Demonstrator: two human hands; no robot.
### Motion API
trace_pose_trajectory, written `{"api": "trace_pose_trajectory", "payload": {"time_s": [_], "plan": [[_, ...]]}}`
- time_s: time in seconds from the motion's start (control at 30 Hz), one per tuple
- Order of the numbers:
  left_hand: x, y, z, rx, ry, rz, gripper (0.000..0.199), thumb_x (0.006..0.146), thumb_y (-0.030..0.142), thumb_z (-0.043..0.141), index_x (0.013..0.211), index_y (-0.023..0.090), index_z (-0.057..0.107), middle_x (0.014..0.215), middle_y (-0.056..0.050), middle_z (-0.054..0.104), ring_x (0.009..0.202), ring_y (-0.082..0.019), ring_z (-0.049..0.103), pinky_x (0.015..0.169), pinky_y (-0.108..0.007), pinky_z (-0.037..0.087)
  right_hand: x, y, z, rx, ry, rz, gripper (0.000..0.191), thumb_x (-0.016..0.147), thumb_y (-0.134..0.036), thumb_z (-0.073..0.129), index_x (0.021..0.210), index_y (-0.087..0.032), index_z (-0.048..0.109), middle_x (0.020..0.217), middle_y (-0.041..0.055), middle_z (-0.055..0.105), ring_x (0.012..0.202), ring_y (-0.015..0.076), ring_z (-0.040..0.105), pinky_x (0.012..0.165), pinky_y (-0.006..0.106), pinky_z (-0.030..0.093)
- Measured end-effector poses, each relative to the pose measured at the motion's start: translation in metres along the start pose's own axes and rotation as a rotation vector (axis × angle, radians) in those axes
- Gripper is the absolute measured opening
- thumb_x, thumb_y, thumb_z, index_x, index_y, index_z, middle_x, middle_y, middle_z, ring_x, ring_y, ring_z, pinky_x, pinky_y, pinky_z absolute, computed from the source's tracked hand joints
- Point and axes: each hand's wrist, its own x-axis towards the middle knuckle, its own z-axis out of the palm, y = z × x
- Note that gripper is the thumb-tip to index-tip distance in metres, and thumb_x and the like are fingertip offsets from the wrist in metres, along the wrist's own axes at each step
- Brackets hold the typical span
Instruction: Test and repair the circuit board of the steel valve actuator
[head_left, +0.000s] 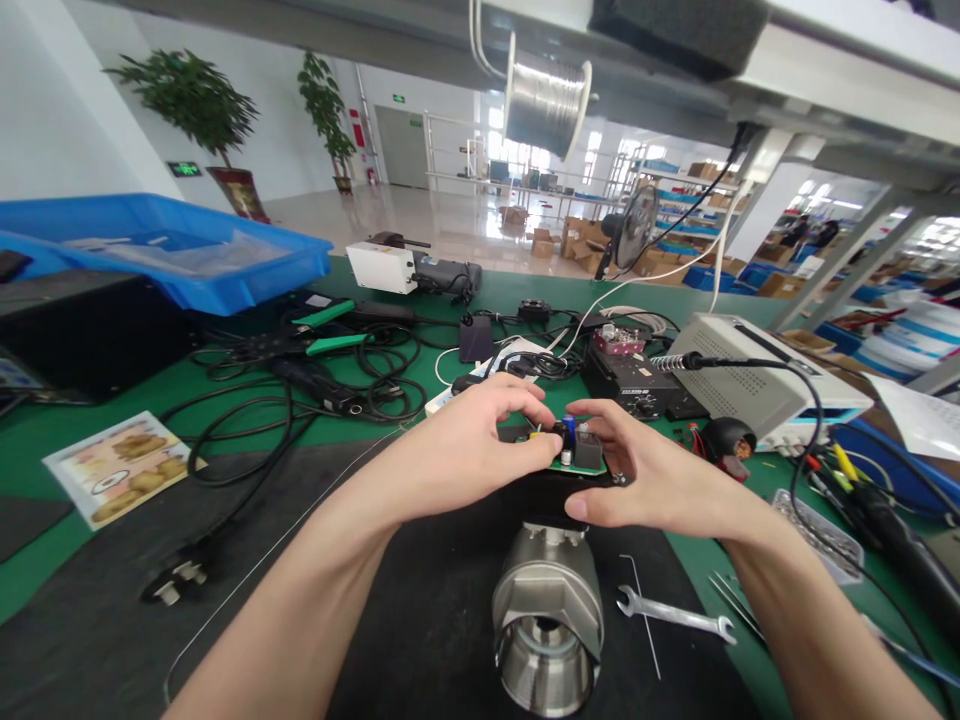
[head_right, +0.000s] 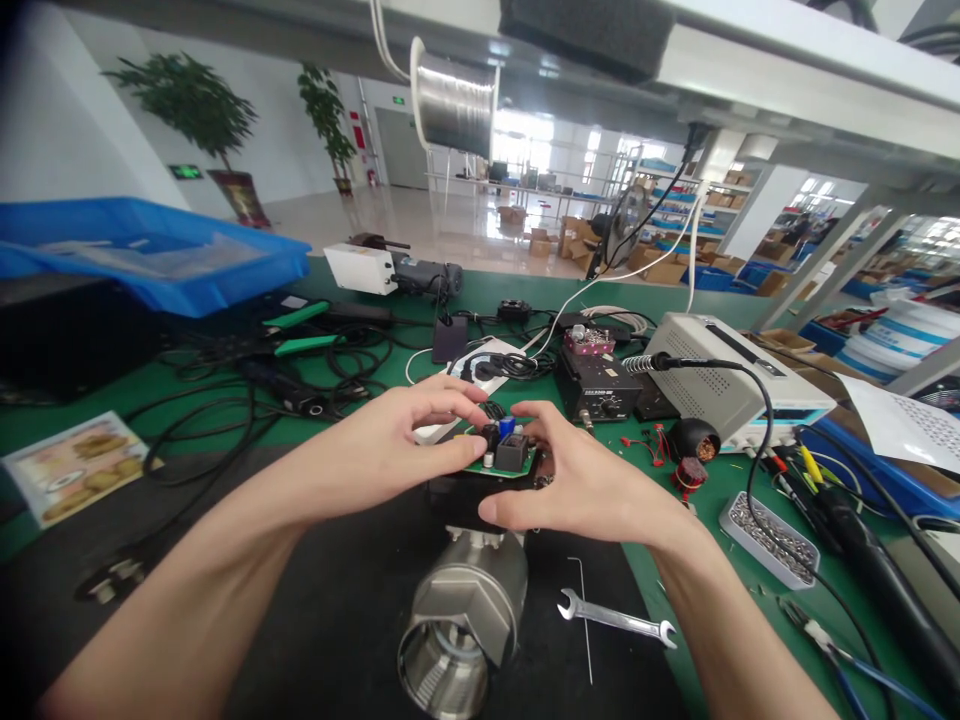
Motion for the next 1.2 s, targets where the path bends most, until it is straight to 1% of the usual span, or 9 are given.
{"api": "trace_pose_trajectory", "payload": {"time_s": [0.17, 0.3, 0.43, 0.53, 0.67, 0.83, 0.9, 1.03, 1.2], "plan": [[-0.007, 0.006, -0.009, 0.149, -0.037, 0.002, 0.030, 0.088, 0.051, 0.067, 0.108, 0.029, 0.072, 0.136, 0.000, 0.057, 0.118, -0.023, 0.060, 0.102, -0.035, 0.047, -0.003, -0.005, 0.003, -0.006, -0.011, -0.013, 0.090, 0.074, -0.054, 0.086, 0.147, -0.029, 0.039, 0.139, 0.0101, 0.058, 0.122, 0.0298, 0.062, 0.102, 0.047, 0.053], [-0.011, 0.012, -0.014, 0.186, -0.092, 0.000, 0.030, 0.087, 0.050, 0.068, 0.107, 0.029, 0.074, 0.135, 0.000, 0.057, 0.112, -0.023, 0.062, 0.102, -0.035, 0.047, -0.005, -0.008, 0.006, -0.042, 0.007, -0.023, 0.094, 0.073, -0.054, 0.087, 0.148, -0.029, 0.038, 0.145, 0.0117, 0.055, 0.130, 0.0328, 0.057, 0.108, 0.051, 0.049], [-0.015, 0.015, -0.018, 0.186, -0.129, 0.013, 0.026, 0.087, 0.046, 0.068, 0.104, 0.028, 0.077, 0.136, 0.000, 0.059, 0.111, -0.023, 0.063, 0.094, -0.032, 0.050, -0.008, -0.012, 0.008, -0.056, -0.001, -0.050, 0.095, 0.070, -0.051, 0.088, 0.148, -0.028, 0.039, 0.143, 0.0126, 0.056, 0.130, 0.0354, 0.058, 0.109, 0.053, 0.049], [-0.019, 0.018, -0.020, 0.207, -0.140, 0.042, 0.020, 0.085, 0.042, 0.070, 0.096, 0.028, 0.079, 0.136, 0.001, 0.059, 0.111, -0.022, 0.062, 0.090, -0.030, 0.051, -0.010, -0.015, 0.009, -0.061, -0.008, -0.078, 0.096, 0.067, -0.046, 0.090, 0.148, -0.028, 0.041, 0.139, 0.0120, 0.059, 0.127, 0.0361, 0.060, 0.107, 0.053, 0.051], [-0.023, 0.024, -0.023, 0.219, -0.175, 0.024, 0.012, 0.084, 0.036, 0.070, 0.086, 0.031, 0.080, 0.135, 0.006, 0.057, 0.102, -0.018, 0.064, 0.082, -0.027, 0.049, -0.012, -0.018, 0.010, -0.073, -0.030, -0.102, 0.098, 0.066, -0.046, 0.091, 0.148, -0.028, 0.042, 0.139, 0.0118, 0.059, 0.126, 0.0357, 0.060, 0.106, 0.052, 0.051], [-0.026, 0.031, -0.023, 0.259, -0.177, 0.027, 0.010, 0.083, 0.036, 0.071, 0.085, 0.033, 0.080, 0.134, 0.007, 0.056, 0.102, -0.018, 0.064, 0.084, -0.027, 0.048, -0.014, -0.020, 0.010, -0.075, -0.036, -0.131, 0.098, 0.064, -0.047, 0.092, 0.147, -0.028, 0.044, 0.139, 0.0113, 0.060, 0.124, 0.0347, 0.061, 0.105, 0.050, 0.053], [-0.026, 0.033, -0.023, 0.278, -0.179, 0.022, 0.010, 0.083, 0.035, 0.071, 0.087, 0.033, 0.080, 0.131, 0.006, 0.056, 0.100, -0.017, 0.063, 0.083, -0.026, 0.048, -0.013, -0.020, 0.010, -0.072, -0.028, -0.132, 0.098, 0.064, -0.046, 0.092, 0.147, -0.028, 0.044, 0.138, 0.0115, 0.061, 0.122, 0.0341, 0.063, 0.104, 0.049, 0.053], [-0.026, 0.035, -0.022, 0.273, -0.175, 0.016, 0.012, 0.084, 0.034, 0.069, 0.088, 0.031, 0.080, 0.125, 0.005, 0.055, 0.088, -0.013, 0.062, 0.076, -0.024, 0.047, -0.013, -0.020, 0.010, -0.057, -0.028, -0.132, 0.097, 0.064, -0.045, 0.092, 0.146, -0.026, 0.044, 0.136, 0.0121, 0.062, 0.117, 0.0325, 0.065, 0.101, 0.047, 0.055], [-0.026, 0.036, -0.021, 0.277, -0.179, 0.026, 0.012, 0.084, 0.036, 0.070, 0.084, 0.028, 0.079, 0.124, 0.005, 0.053, 0.075, -0.008, 0.057, 0.069, -0.023, 0.046, -0.013, -0.016, 0.010, -0.037, -0.034, -0.140, 0.099, 0.064, -0.045, 0.093, 0.147, -0.027, 0.043, 0.137, 0.0118, 0.061, 0.119, 0.0332, 0.064, 0.102, 0.048, 0.055]]}}
